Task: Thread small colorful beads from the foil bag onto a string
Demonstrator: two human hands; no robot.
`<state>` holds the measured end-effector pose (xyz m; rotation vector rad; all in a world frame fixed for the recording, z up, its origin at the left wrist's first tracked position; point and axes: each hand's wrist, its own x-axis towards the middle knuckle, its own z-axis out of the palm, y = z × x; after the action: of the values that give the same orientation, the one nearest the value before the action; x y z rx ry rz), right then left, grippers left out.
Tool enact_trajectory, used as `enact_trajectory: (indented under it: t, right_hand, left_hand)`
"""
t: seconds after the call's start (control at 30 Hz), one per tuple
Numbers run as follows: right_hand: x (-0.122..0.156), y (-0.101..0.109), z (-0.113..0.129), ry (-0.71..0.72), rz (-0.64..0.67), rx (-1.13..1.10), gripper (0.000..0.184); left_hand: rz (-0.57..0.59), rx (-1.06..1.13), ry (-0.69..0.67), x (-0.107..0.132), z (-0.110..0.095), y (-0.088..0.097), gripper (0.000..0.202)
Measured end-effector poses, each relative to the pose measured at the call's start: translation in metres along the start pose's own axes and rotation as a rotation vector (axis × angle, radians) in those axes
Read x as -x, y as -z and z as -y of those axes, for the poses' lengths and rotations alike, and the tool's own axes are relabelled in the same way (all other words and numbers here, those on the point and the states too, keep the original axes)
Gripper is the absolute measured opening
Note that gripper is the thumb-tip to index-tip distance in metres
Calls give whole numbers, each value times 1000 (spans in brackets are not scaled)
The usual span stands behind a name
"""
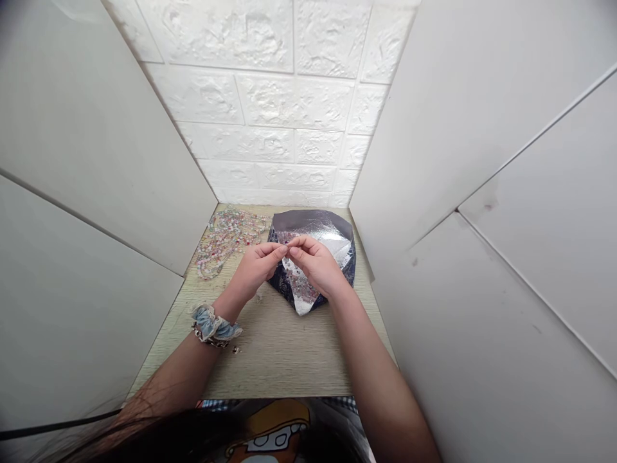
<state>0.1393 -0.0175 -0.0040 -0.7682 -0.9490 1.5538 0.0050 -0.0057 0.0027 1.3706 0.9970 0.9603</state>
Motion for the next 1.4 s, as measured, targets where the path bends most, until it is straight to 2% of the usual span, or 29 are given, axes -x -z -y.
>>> enact_trajectory:
  t: [0.2, 0.4, 0.77, 0.93, 1.03, 1.2, 1.4]
  right_hand:
    - [0, 1, -2, 4, -2, 65, 10]
    - [-2, 6, -4, 86, 4, 286, 9]
    - [0, 1, -1, 230, -146, 659, 10]
    - [1, 1, 2, 313, -149, 670, 8]
    - [1, 0, 2, 358, -128, 678, 8]
    - [3, -1, 3, 378, -175, 718, 9]
    - [5, -2, 7, 370, -175, 715, 10]
  left_hand:
    - [-10, 8, 3, 0, 1, 0, 29]
    - [-32, 34, 25, -1, 1, -1, 28]
    - [-7, 177, 146, -2, 4, -1, 30]
    - [78, 295, 195, -1, 3, -2, 26]
    - [98, 329, 166, -1, 4, -2, 27]
    - [108, 340, 168, -2, 4, -3, 31]
    - [128, 283, 138, 0, 2, -3, 32]
